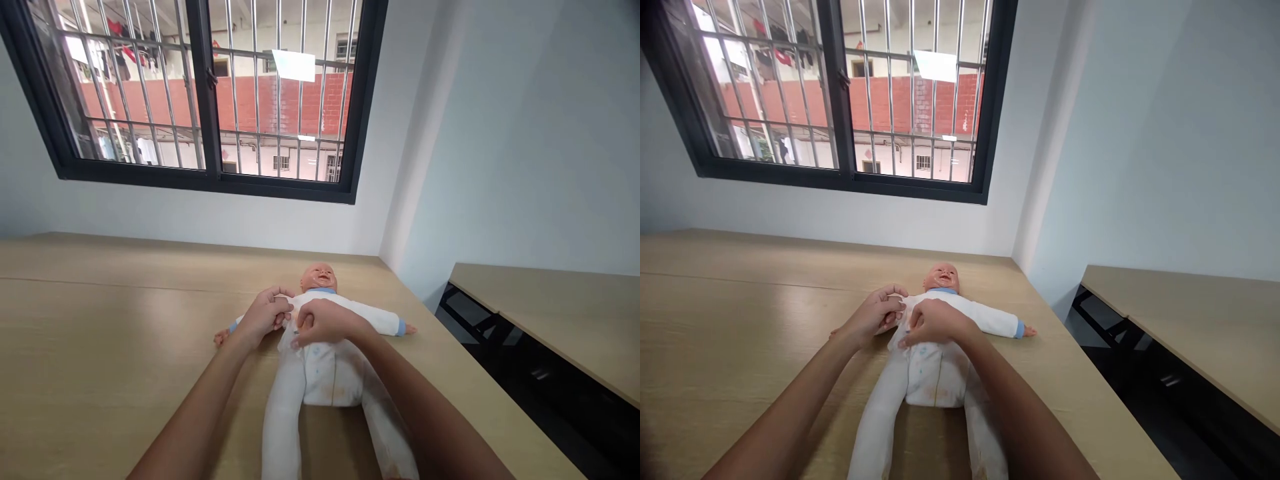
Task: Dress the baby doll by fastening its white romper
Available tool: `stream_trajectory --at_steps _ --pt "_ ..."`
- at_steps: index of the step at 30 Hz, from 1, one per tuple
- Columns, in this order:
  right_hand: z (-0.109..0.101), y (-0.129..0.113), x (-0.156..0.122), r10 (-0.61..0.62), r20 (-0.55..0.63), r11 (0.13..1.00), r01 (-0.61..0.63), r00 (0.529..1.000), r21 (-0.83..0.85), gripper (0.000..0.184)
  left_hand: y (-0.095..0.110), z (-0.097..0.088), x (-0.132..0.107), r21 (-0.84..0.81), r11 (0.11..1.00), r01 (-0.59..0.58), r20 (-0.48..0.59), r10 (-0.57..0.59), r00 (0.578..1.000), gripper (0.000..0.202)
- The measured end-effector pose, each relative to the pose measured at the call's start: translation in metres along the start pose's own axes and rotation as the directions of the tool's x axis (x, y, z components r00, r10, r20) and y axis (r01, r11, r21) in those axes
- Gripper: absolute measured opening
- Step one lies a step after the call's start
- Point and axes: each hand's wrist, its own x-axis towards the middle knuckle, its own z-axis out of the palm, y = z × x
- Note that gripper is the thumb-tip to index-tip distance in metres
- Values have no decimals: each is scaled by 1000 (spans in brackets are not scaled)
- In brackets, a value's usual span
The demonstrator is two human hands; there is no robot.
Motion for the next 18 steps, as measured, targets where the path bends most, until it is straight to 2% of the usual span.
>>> stream_trajectory --at_steps 1,5,8,13,14,16,18 --pt "6 -1 1 7 -26 1000 -8 1000 -29 40 0 -1 0 2 1000 2 -3 -2 1000 24" --pt "32 -4 9 12 -219 978 -57 976 -200 13 -2 0 -2 17 1000 7 -25 -6 1000 24" --pt "36 -4 11 30 -300 968 -103 953 -229 19 -2 2 -3 21 1000 0 -20 0 1000 25" --pt "27 -6 6 -22 -191 994 1 981 -106 28 -2 1 -3 17 1000 -11 1 11 1000 28" --pt "26 -6 7 -6 -184 994 -15 983 -108 28 -2 1 -3 17 1000 -11 1 11 1000 28" --pt "27 -5 10 46 -204 988 -74 978 -132 15 -1 0 -4 19 1000 -8 -3 8 1000 29" --pt "28 -2 14 91 -236 983 -124 968 -132 15 -1 0 -4 24 1000 -3 -3 3 1000 27"
